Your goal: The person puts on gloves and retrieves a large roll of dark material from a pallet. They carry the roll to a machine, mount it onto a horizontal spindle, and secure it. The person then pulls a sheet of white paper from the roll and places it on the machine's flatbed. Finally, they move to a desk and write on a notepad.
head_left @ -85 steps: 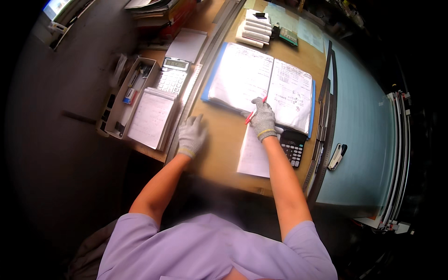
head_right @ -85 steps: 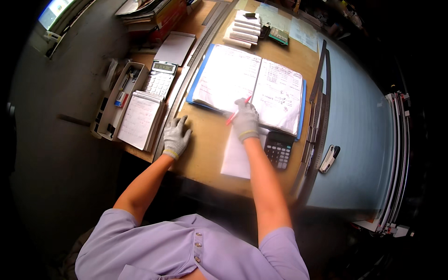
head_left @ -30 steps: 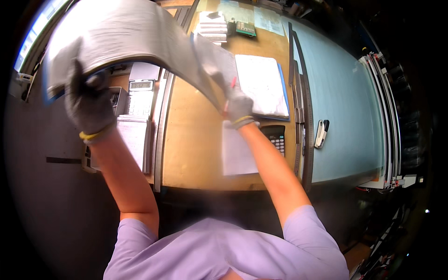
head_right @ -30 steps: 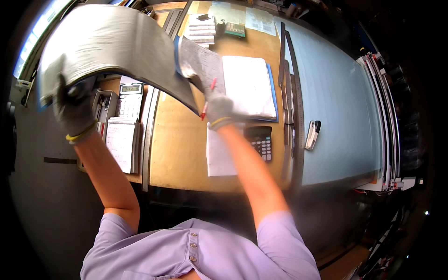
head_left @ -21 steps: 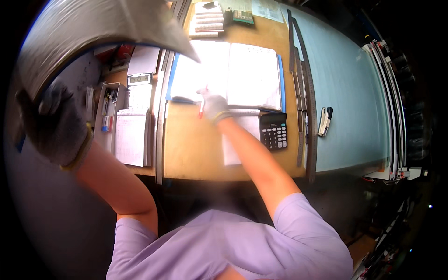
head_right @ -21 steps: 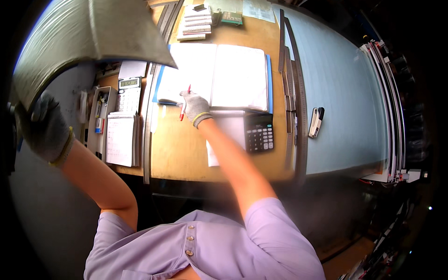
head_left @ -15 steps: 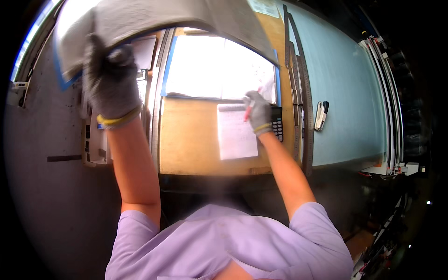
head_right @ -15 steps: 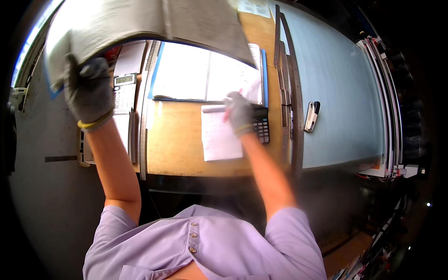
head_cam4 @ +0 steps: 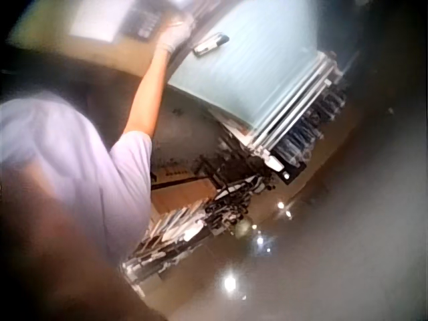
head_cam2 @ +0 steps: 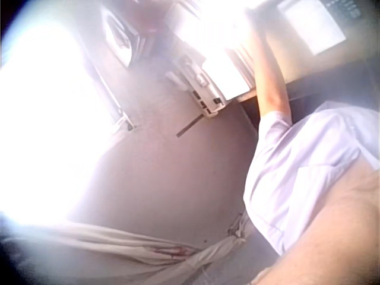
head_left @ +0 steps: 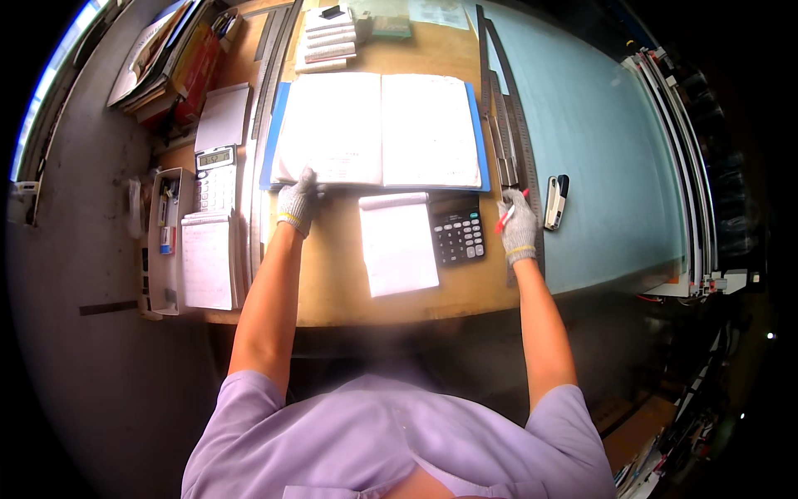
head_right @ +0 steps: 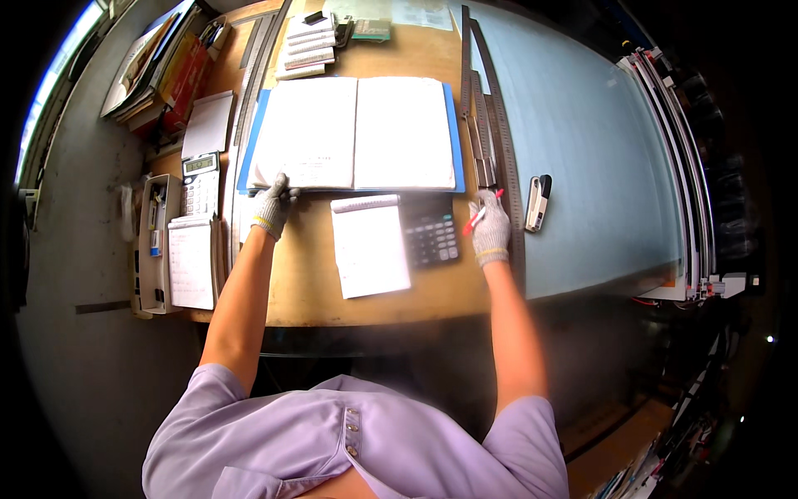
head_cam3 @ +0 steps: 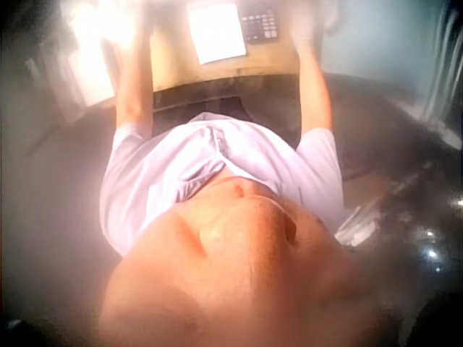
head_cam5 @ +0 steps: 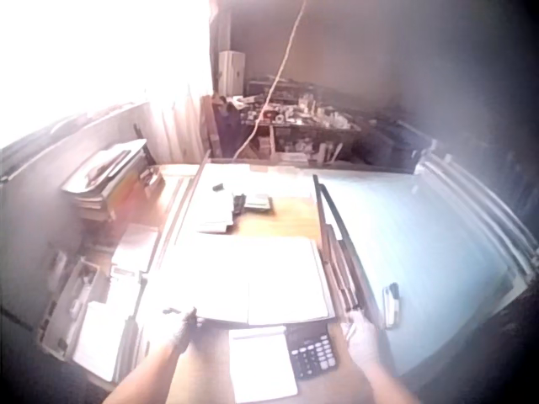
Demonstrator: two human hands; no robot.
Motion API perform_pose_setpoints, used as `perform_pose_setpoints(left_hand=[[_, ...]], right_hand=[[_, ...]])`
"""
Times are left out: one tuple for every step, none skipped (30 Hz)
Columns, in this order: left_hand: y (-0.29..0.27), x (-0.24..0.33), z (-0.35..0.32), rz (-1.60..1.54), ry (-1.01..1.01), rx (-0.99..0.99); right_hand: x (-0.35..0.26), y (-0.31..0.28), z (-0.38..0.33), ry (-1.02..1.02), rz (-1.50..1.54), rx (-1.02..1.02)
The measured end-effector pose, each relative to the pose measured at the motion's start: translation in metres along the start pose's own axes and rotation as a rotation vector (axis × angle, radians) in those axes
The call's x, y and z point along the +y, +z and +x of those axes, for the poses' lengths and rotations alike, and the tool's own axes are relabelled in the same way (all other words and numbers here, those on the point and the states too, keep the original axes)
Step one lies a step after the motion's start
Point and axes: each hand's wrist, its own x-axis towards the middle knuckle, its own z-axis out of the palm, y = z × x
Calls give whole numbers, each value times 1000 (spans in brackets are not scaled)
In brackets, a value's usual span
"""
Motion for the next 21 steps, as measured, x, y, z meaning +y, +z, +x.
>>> perform_pose_setpoints(left_hand=[[-1,-2,-2,-40,-29,80],[-6,-4,-4,-57,-27,106],[-12,-6,-5,-74,-24,133],[1,-3,-8,-71,-51,174],[5,-3,-10,-67,-29,146],[5,-4,-8,73,-61,168],[-4,-6,-1,208,-89,204],[-36,-17,11,326,-9,326],[-66,-29,23,454,55,456],[-96,-40,34,580,103,594],[-66,-22,15,722,71,732],[-33,11,-16,820,213,814],[-47,26,-15,889,253,801],[-53,36,-7,915,262,694],[-56,44,0,939,272,583],[-56,50,5,1029,239,573],[-54,54,9,1122,205,561],[-54,58,13,1207,102,578],[-45,60,10,1284,83,565],[-35,64,6,1363,63,550],[-28,64,4,1443,42,535]], right_hand=[[0,13,8,-24,-39,-26],[-22,16,17,4,-76,-79],[-45,19,25,28,-115,-134],[-36,32,37,64,-73,-147],[-19,48,50,98,-32,-163],[1,64,62,70,40,-153],[3,76,73,192,157,-251],[-5,85,81,170,96,-245],[-11,91,88,147,33,-236],[-14,97,96,166,76,-253],[4,94,96,215,23,-248],[10,93,92,241,47,-248],[3,94,93,238,79,-261],[6,98,95,228,83,-249],[9,100,95,207,74,-232],[5,102,95,185,68,-219],[-4,101,94,165,64,-207],[-14,100,92,191,148,-237],[-14,96,93,189,139,-233],[-13,95,95,189,132,-230],[-12,94,97,188,125,-228]])
